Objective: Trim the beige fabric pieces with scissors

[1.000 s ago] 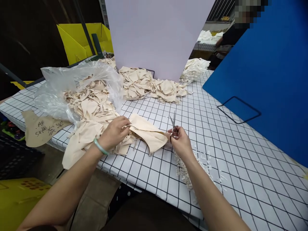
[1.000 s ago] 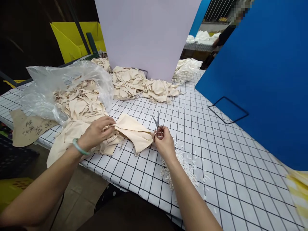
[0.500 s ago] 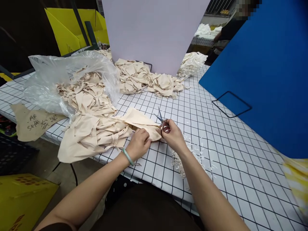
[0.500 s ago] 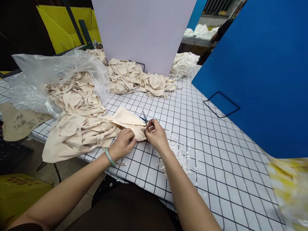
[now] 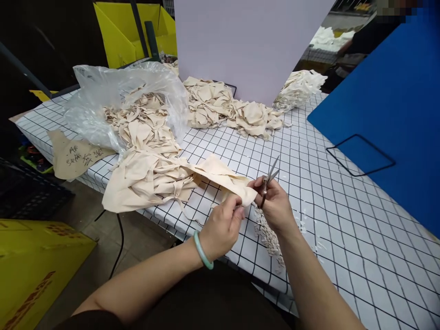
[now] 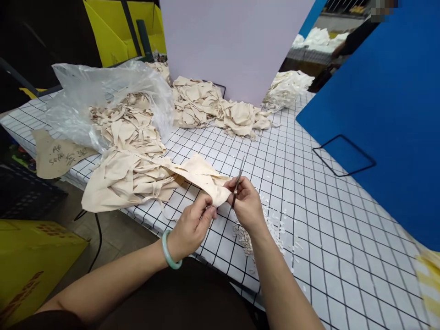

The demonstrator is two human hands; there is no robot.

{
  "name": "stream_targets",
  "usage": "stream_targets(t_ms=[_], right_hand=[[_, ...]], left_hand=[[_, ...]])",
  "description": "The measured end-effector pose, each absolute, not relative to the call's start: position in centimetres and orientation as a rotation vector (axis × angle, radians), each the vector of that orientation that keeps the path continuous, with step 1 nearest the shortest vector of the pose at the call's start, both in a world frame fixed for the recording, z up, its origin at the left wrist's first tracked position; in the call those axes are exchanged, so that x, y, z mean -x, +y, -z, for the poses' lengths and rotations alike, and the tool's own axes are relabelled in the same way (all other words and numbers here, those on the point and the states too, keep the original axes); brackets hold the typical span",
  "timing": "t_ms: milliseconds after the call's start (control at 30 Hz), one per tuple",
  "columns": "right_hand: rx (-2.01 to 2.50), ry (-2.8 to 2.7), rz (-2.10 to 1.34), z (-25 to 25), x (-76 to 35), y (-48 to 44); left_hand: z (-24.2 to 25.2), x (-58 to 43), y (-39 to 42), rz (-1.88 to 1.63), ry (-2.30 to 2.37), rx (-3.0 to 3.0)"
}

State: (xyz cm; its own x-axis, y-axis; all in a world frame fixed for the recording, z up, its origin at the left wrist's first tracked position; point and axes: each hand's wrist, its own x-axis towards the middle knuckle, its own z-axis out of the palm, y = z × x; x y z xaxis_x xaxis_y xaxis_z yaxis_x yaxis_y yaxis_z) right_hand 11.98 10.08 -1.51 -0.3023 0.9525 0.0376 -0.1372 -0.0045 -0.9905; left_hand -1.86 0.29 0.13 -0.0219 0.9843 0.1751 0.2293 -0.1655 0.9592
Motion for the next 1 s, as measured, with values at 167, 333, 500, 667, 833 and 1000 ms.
stream_targets(t_ms=[167, 333, 500, 667, 833, 1000], right_hand=[[0.862, -1.395, -1.385, -0.2, -11.1, 8.9], [0.901, -1.481, -1.348, 0.1, -9.8, 7.9], [0.906, -1.483, -1.436, 1.3, -9.8, 6.9], [0.947, -1.276, -1.587, 2.0, -9.0, 5.3], [0.949, -1.103, -1.797, 2.6, -6.6, 1.4], [0.938, -1.066, -1.808, 3.2, -6.9, -0.6]], left_hand=[[-0.3, 5.2, -1.0, -1.010, 1.128, -1.108], [-1.3, 6.8, -1.3, -0.990, 1.051, -0.885], [-1.5, 7.0, -1.5, -0.955, 1.041, -0.826], [-3.0, 7.2, -1.6, -1.126, 1.336, -1.442], [-3.4, 6.2, -0.7, -1.376, 1.216, -1.494], [-1.6, 5.1, 0.1, -1.415, 1.080, -0.942]])
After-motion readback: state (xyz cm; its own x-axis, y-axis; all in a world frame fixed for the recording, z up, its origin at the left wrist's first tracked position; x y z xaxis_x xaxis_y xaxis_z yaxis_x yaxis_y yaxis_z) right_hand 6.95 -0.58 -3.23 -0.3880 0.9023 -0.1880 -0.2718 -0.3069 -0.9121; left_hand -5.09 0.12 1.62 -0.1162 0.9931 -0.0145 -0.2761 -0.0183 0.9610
